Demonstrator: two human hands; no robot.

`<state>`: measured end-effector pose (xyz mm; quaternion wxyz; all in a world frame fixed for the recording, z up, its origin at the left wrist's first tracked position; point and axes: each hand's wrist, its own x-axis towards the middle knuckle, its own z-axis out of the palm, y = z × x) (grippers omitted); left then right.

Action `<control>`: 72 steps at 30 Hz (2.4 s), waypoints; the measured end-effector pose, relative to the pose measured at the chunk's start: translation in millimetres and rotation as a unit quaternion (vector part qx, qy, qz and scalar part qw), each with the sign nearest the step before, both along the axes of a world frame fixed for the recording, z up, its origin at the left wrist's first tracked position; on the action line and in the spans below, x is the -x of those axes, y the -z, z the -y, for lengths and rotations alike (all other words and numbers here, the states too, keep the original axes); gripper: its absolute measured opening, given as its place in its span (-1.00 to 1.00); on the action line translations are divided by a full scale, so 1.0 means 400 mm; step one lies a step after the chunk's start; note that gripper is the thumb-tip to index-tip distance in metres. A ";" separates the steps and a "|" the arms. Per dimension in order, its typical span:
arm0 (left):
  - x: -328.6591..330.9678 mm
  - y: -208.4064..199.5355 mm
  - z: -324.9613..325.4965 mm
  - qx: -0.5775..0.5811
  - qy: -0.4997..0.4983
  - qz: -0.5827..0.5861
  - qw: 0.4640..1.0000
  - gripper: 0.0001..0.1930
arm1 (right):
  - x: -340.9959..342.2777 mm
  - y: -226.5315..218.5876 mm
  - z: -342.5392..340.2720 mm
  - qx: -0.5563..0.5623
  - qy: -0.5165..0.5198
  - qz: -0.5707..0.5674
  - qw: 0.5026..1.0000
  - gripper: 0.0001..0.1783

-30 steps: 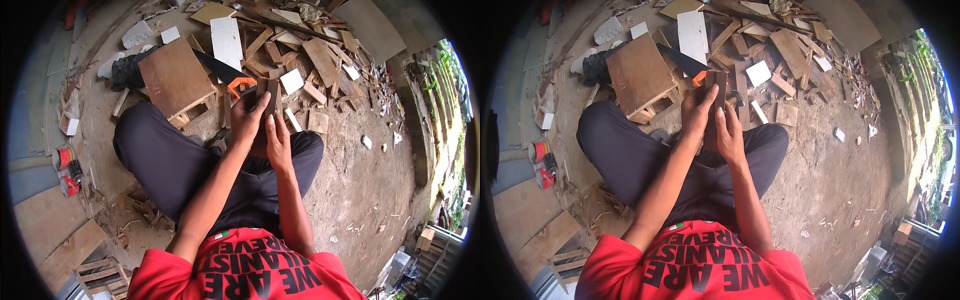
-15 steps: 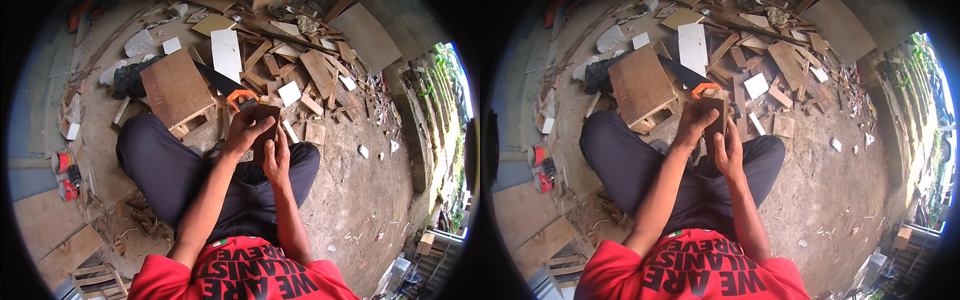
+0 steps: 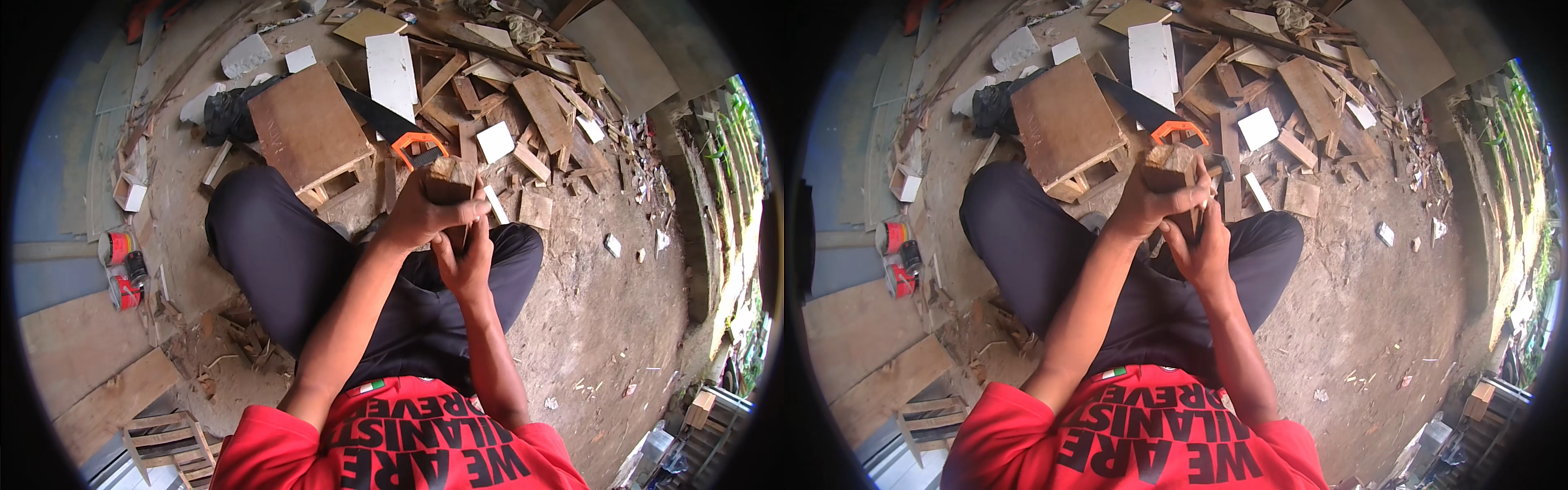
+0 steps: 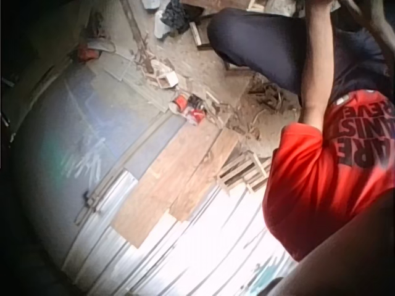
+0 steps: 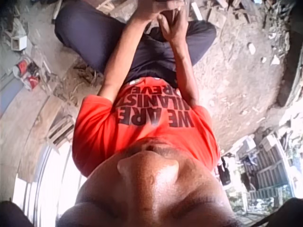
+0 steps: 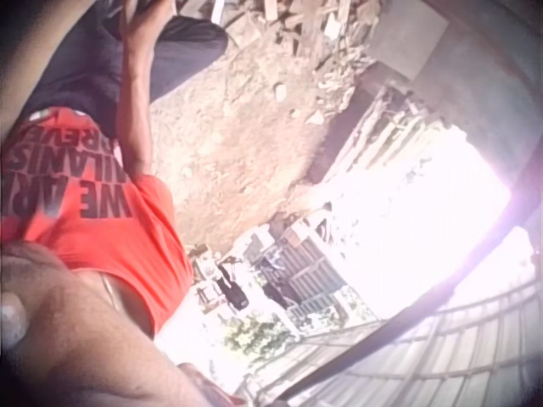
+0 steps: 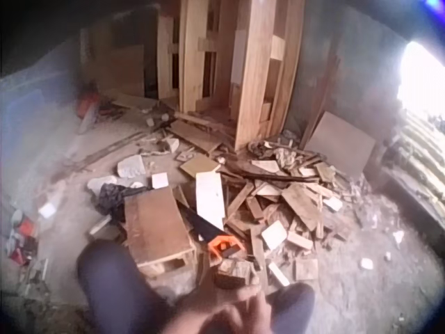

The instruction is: The person sits on the floor and uses a hand saw to cut a small piece of wood placed on a makeshift wooden stand. They repeatedly saw through the wood, adjust its position, and eventually separate a small piece from the main block.

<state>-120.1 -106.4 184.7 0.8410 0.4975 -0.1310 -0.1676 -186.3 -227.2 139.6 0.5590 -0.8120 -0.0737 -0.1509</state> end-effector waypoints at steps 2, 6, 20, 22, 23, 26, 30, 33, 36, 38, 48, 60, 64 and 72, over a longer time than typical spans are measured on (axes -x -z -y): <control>-0.021 0.032 -0.003 0.026 -0.069 -0.047 0.996 -0.75 | -0.008 -0.051 0.006 -0.020 -0.040 -0.127 0.991 -0.33; -0.073 0.066 -0.014 0.201 -0.197 -0.223 0.933 -0.81 | -0.064 -0.083 0.052 -0.108 -0.132 -0.145 0.975 -0.30; -0.087 0.122 -0.006 0.264 -0.303 -0.324 0.856 -0.82 | -0.085 -0.029 0.001 -0.182 0.134 0.081 0.971 -0.21; -0.080 0.124 0.004 0.273 -0.299 -0.324 0.855 -0.82 | -0.091 -0.029 -0.005 -0.113 0.098 0.047 0.988 -0.14; -0.083 0.127 -0.004 0.277 -0.294 -0.321 0.857 -0.81 | -0.096 -0.024 -0.005 -0.097 0.102 0.029 0.990 -0.09; -0.082 0.118 -0.011 0.263 -0.307 -0.334 0.852 -0.79 | -0.096 -0.013 0.010 -0.065 0.099 0.007 0.993 -0.02; -0.099 0.122 -0.059 0.272 -0.326 -0.314 0.849 -0.79 | -0.088 -0.027 0.046 -0.140 0.150 0.106 0.973 -0.26; -0.107 0.121 -0.080 0.263 -0.361 -0.294 0.845 -0.77 | -0.085 -0.010 0.071 -0.160 0.213 0.174 0.948 -0.36; -0.053 0.116 0.016 0.201 -0.307 -0.298 0.881 -0.78 | -0.092 0.020 0.017 -0.051 0.160 0.161 0.973 -0.38; -0.043 0.138 0.024 0.200 -0.305 -0.286 0.886 -0.76 | -0.084 0.080 0.029 -0.100 0.148 0.122 0.976 -0.41; 0.007 0.147 -0.052 0.035 -0.390 -0.185 0.901 -0.87 | 0.018 0.082 0.023 0.064 -0.161 -0.097 0.980 -0.12; 0.158 -0.038 -0.004 -0.006 -0.124 -0.053 0.991 -0.48 | 0.090 0.050 0.030 -0.225 -0.228 -0.047 0.946 -0.45; 0.164 -0.101 0.003 0.007 0.001 0.011 1.000 -0.47 | 0.099 -0.047 0.077 -0.333 -0.417 -0.216 0.818 -0.57; 0.080 -0.301 0.060 -0.161 -0.061 0.047 0.984 -0.75 | 0.077 -0.018 0.124 -0.345 -0.341 -0.080 0.871 0.01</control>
